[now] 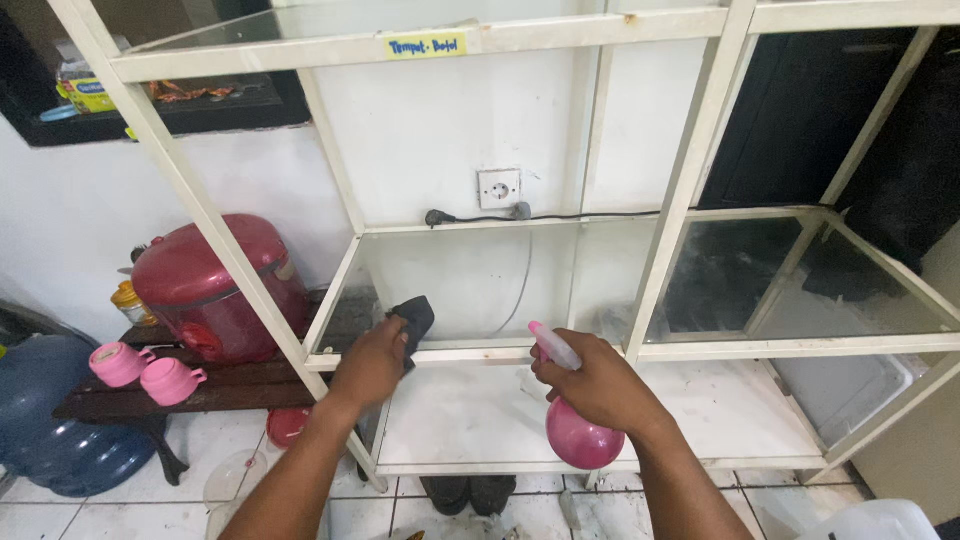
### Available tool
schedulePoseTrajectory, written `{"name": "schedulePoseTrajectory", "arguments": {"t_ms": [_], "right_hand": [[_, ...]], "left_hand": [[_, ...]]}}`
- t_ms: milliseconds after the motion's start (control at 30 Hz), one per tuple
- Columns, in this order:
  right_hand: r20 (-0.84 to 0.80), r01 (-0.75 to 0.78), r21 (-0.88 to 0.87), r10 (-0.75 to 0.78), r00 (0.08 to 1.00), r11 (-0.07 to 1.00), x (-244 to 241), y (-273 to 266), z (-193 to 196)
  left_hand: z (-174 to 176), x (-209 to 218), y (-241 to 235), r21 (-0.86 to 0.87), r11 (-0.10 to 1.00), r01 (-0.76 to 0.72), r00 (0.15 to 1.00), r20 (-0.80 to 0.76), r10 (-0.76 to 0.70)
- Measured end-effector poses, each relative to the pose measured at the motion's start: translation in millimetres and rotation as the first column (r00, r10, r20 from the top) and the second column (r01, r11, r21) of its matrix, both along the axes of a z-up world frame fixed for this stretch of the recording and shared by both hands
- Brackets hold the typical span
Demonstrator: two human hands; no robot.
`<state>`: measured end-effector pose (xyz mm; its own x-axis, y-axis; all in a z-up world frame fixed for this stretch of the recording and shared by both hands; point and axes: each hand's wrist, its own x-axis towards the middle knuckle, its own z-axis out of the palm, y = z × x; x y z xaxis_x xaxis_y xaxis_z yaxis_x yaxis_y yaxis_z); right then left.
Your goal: The person cleans the glass shelves and white interior surfaces of a cabinet using a spray bottle and a dark cloth. They spray the surfaces and wipe them down systematically, moving from the upper shelves to the lower ones.
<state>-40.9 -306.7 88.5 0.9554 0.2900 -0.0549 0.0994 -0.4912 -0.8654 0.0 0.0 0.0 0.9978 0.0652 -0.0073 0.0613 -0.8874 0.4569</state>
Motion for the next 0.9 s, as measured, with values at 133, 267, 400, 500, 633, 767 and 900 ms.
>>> {"name": "schedulePoseTrajectory", "arguments": {"t_ms": [133,267,400,500,633,767,900], "right_hand": [[-0.003,0.002,0.014,-0.002,1.000,1.000,1.8,0.9,-5.2],[-0.002,0.003,0.024,-0.003,1.000,1.000,-10.2,4.4,7.7],[-0.008,-0.006,0.034,0.007,1.000,0.999,-7.4,2.9,4.5],[0.001,-0.029,0.018,0.029,1.000,0.999,-8.4,0.4,6.8],[-0.079,0.009,0.033,-0.007,0.997,0.999,-8.0,4.3,1.5],[-0.073,-0.011,0.105,0.019,0.997,0.994,3.4,10.9,-18.1],[-0.023,-0.011,0.046,0.012,1.000,0.999,10.9,16.5,-26.7]], "left_hand": [[-29.9,74.7,35.0,0.038,0.996,-0.082,0.984,0.163,0.075],[-52.0,118.0,39.4,0.252,0.960,-0.125,0.982,0.172,0.083],[-35.5,79.2,21.4,0.108,0.994,0.029,0.999,-0.033,-0.025],[37.9,-9.8,-16.7,0.138,0.987,0.079,0.984,-0.167,-0.056],[-31.8,24.8,24.8,0.155,0.988,0.022,0.997,0.070,-0.034],[-37.7,85.5,49.2,0.195,0.981,-0.002,0.999,-0.035,0.009],[-21.9,138.6,61.9,0.188,0.970,-0.156,0.974,-0.137,0.183]]}}
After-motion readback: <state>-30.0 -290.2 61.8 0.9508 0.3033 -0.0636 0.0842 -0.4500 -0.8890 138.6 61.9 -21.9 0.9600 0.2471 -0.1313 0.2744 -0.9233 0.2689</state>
